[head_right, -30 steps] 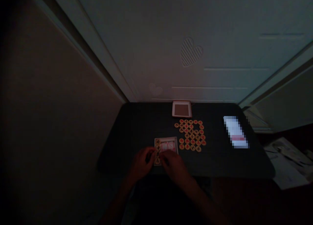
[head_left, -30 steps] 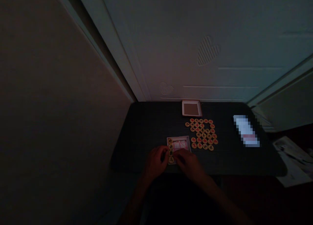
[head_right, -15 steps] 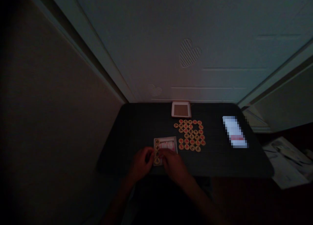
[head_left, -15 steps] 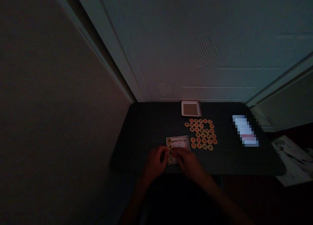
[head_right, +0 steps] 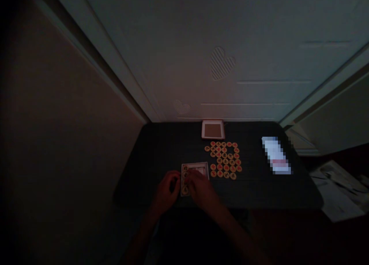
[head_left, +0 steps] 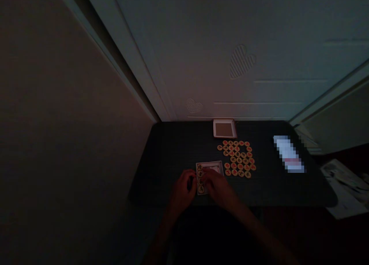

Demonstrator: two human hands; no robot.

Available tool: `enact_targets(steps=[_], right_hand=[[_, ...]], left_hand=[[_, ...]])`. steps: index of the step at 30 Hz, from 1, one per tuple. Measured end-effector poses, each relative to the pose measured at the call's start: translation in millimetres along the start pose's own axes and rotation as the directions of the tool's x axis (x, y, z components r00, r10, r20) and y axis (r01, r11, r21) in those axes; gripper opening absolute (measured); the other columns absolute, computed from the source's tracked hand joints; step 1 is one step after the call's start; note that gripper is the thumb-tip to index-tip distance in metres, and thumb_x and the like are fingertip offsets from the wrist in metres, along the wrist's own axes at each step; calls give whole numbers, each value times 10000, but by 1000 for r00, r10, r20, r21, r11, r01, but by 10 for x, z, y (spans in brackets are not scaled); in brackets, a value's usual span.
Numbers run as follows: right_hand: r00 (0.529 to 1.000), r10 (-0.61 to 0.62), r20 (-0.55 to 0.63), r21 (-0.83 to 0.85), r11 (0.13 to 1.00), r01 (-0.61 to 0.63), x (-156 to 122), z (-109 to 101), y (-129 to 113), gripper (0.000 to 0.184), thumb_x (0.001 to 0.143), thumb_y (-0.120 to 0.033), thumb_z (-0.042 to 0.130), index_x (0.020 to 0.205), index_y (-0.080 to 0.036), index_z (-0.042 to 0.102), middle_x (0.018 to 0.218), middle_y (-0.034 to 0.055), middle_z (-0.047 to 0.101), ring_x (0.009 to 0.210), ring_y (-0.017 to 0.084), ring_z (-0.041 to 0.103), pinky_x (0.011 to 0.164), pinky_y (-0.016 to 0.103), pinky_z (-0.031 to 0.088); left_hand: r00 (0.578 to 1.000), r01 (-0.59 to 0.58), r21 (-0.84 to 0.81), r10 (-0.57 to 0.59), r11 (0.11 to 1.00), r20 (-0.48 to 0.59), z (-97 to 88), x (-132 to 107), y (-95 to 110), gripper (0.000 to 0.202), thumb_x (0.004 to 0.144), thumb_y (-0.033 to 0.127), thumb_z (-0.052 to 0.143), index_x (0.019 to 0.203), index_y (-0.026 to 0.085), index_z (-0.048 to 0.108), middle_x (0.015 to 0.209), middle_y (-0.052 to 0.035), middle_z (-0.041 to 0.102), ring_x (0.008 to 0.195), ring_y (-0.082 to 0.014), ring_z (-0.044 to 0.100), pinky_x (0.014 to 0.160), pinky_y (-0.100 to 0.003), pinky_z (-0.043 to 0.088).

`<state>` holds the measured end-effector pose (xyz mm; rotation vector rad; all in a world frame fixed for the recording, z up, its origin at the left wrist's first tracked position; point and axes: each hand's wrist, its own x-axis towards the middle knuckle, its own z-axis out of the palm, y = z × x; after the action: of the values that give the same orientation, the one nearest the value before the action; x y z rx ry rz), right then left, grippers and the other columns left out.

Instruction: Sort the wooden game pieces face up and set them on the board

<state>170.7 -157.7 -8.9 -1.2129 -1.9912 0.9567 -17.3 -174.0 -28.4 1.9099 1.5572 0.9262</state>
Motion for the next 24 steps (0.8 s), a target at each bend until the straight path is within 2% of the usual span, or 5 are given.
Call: enact_targets(steps=[8, 13, 18, 24], right_hand=[[1000, -6, -23, 4, 1000, 6, -46, -45, -27, 239, 943, -111, 494, 997, -211, 703, 1289, 106, 676, 1243, 220, 619, 1091, 418, 476], [985, -29, -171, -20, 999, 26, -285, -227, 44, 246, 920, -123, 516, 1035, -230, 706, 1245, 95, 694, 1178, 224, 655, 1043, 410, 520], [944, -24, -329, -123, 992, -17, -633, -499, 288, 252, 945, -170, 506, 1079, -253, 703, 1098, 78, 737, 1058, 228, 693, 958, 410, 566], [889, -13, -457, -298, 944, -139, -949, -794, 705, 246, 946, -251, 535, 1130, -260, 698, 1090, 85, 733, 1018, 256, 688, 938, 459, 570]], left_hand=[[1000, 18, 21, -17, 1000, -2, 13, -2, -12, 103, 966, 217, 518, 1036, 231, 591, 1117, -63, 665, 997, -191, 664, 875, -325, 545], [1000, 23, 39, -23, 999, -3, 15, 1, -18, 98, 972, 235, 522, 1039, 227, 593, 1117, -61, 663, 931, -179, 665, 829, -315, 548], [1000, 23, 70, -22, 997, -13, 18, 2, -22, 130, 981, 260, 515, 1076, 229, 598, 1112, -61, 666, 909, -177, 665, 811, -311, 545], [999, 35, 90, -34, 995, -8, 8, 8, -9, 221, 978, 308, 531, 1171, 236, 611, 1145, -61, 673, 717, -140, 625, 715, -295, 541]])
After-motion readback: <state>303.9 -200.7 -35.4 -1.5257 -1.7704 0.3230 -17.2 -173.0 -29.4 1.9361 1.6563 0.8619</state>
